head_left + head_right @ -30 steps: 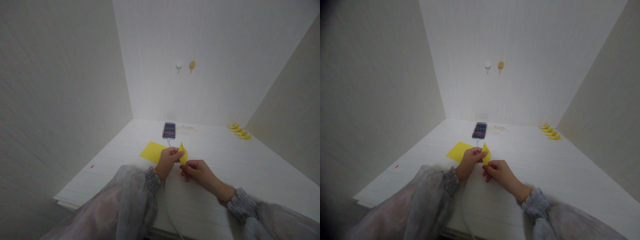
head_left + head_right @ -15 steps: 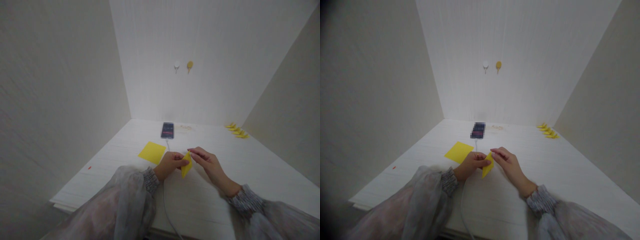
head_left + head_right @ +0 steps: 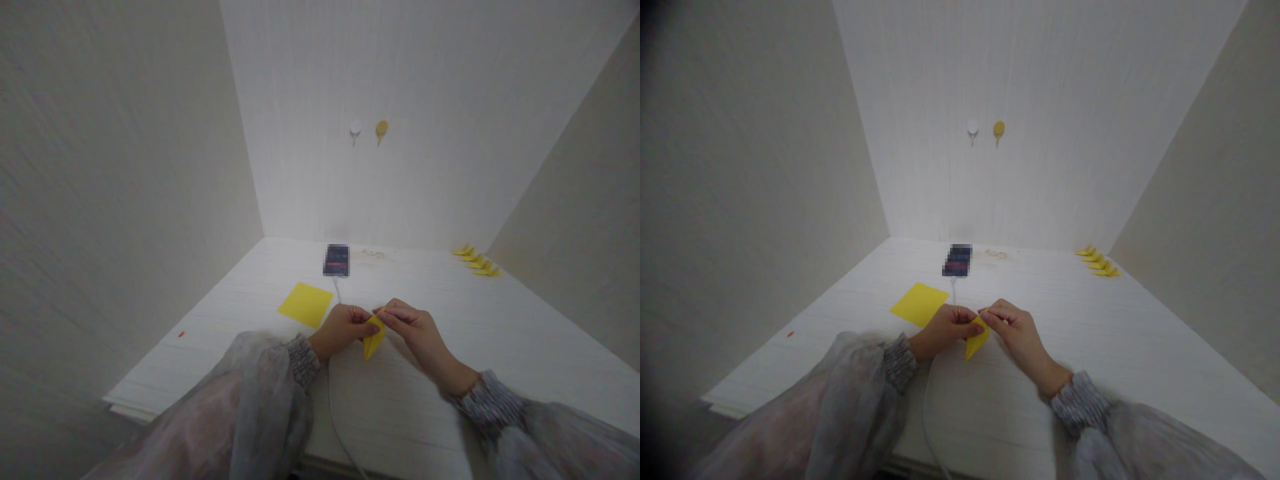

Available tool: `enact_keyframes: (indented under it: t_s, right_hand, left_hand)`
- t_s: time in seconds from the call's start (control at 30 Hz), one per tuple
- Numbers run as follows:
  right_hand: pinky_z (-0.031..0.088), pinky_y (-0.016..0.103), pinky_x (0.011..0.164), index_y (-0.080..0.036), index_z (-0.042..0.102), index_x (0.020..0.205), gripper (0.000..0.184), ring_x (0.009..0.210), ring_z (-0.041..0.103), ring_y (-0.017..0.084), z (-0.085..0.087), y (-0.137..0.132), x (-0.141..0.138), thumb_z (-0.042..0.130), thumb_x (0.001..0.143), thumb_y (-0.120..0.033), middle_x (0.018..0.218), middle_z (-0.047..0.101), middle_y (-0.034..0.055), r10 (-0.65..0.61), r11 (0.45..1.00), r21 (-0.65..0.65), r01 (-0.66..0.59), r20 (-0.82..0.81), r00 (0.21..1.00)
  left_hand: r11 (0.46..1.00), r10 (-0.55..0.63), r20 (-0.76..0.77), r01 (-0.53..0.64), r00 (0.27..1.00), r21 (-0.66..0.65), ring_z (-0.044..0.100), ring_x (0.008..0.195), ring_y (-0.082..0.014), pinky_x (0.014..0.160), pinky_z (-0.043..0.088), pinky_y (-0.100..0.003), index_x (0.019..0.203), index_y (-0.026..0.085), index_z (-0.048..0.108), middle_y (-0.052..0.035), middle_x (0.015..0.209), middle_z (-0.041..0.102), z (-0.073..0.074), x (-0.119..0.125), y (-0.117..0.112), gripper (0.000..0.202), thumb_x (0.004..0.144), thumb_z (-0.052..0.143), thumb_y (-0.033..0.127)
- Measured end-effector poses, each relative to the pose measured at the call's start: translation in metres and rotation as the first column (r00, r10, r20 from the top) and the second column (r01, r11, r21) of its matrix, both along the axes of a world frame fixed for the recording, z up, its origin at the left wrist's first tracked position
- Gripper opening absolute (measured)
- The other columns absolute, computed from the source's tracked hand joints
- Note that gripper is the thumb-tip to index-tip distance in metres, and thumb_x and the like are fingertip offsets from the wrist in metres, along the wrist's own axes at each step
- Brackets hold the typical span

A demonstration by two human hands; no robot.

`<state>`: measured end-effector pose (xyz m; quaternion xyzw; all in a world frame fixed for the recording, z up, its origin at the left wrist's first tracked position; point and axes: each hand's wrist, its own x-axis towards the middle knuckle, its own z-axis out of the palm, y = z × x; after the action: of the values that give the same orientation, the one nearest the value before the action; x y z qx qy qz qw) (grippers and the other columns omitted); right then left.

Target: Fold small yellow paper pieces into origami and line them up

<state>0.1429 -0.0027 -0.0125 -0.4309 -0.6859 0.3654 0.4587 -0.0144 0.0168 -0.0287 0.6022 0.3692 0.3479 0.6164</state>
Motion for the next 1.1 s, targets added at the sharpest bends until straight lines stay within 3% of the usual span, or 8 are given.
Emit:
enact_keyframes:
  t_s: [0.33, 0.63, 1.1]
  right_hand:
    - [0.039, 0.025, 0.06, -0.019, 0.064, 0.063, 0.017, 0.065, 0.05, 0.013, -0.0019, 0.0017, -0.0003, 0.059, 0.069, -0.034, 0.064, 0.054, 0.0003, -0.07, 0.998, -0.008, 0.069, -0.024, 0.997]
    - [0.04, 0.025, 0.067, -0.02, 0.067, 0.076, 0.015, 0.073, 0.052, 0.014, -0.0037, 0.0019, 0.0032, 0.055, 0.073, -0.03, 0.073, 0.056, 0.0015, 0.118, 0.99, -0.062, -0.123, -0.076, 0.99]
    - [0.039, 0.024, 0.059, -0.02, 0.065, 0.07, 0.019, 0.065, 0.05, 0.013, -0.0013, -0.0015, 0.0027, 0.052, 0.076, -0.031, 0.066, 0.053, 0.0009, 0.022, 0.998, 0.065, -0.025, 0.039, 0.999]
  left_hand:
    - [0.999, -0.039, -0.03, 0.039, 0.999, 0.016, 0.048, 0.051, -0.0067, 0.052, 0.037, -0.02, 0.071, 0.009, 0.062, -0.0002, 0.06, 0.058, -0.0017, -0.0029, 0.0014, 0.029, 0.057, 0.066, 0.034]
    - [0.996, -0.086, 0.005, 0.086, 0.996, -0.011, 0.046, 0.051, -0.0062, 0.053, 0.036, -0.019, 0.066, 0.009, 0.06, 0.0013, 0.058, 0.055, -0.0001, -0.003, -0.0003, 0.027, 0.055, 0.067, 0.033]
    - [0.996, -0.088, -0.063, 0.087, 0.994, -0.014, 0.05, 0.055, -0.0091, 0.055, 0.038, -0.021, 0.07, 0.009, 0.062, -0.0025, 0.064, 0.06, -0.0012, -0.0033, 0.002, 0.032, 0.054, 0.066, 0.037]
